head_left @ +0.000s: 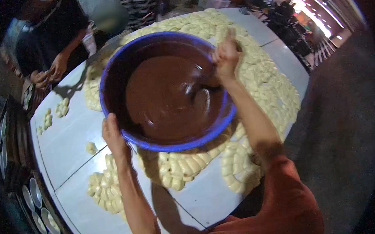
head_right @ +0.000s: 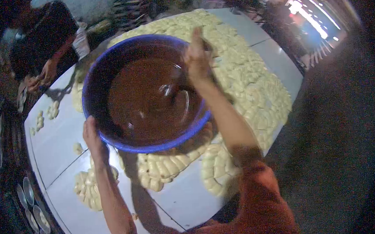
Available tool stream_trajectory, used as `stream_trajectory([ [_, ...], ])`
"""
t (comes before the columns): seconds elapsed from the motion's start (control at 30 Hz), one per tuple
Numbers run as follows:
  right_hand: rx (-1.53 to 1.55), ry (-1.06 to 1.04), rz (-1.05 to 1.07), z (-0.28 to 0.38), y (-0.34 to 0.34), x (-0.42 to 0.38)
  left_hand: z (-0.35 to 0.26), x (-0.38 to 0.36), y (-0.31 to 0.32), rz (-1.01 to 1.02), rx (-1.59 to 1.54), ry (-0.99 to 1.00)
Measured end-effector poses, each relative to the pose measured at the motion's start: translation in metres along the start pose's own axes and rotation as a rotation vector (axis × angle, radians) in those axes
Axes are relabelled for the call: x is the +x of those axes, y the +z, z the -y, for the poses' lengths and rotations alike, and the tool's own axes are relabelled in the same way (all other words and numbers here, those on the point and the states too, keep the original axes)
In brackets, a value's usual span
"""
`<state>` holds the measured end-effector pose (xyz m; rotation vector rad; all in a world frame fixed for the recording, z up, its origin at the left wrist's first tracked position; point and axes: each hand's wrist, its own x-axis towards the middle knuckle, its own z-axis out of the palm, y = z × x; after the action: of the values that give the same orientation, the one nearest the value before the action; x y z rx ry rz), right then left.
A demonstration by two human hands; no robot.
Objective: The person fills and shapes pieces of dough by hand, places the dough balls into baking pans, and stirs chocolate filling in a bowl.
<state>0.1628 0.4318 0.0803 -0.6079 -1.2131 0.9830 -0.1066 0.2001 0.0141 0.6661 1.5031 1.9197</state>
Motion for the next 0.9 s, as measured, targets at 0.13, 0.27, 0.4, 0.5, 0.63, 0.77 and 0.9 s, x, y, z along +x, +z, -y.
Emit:
stream_trajectory([
  [0.13,-0.497,0.104,0.274,0.062,0.088,-0.064,-0.001,0.003,-0.004,0.045,0.021,0.027],
  [0.27,-0.311,-0.408,0.492,0.077,0.043,-0.113,-0.003,0.0,-0.005,0.11,-0.028,-0.015],
  [0.4,-0.109,0.131,-0.086,0.069,0.027,-0.023,-0.01,-0.003,0.002,0.041,0.004,-0.053],
  [0.5,-0.014,-0.015,-0.086,0.018,0.103,0.002,-0.002,0.002,-0.003,0.001,0.125,0.047],
  [0.63,0.151,0.276,0.485,0.065,0.129,-0.095,0.001,0.001,-0.009,0.02,0.199,0.115],
  [0.77,0.242,0.338,0.141,0.08,0.027,-0.072,-0.001,-0.002,-0.002,0.008,0.006,-0.028],
  [0.9,-0.117,0.066,-0.098,0.045,0.069,0.005,0.016,0.007,-0.011,0.057,-0.045,-0.048],
])
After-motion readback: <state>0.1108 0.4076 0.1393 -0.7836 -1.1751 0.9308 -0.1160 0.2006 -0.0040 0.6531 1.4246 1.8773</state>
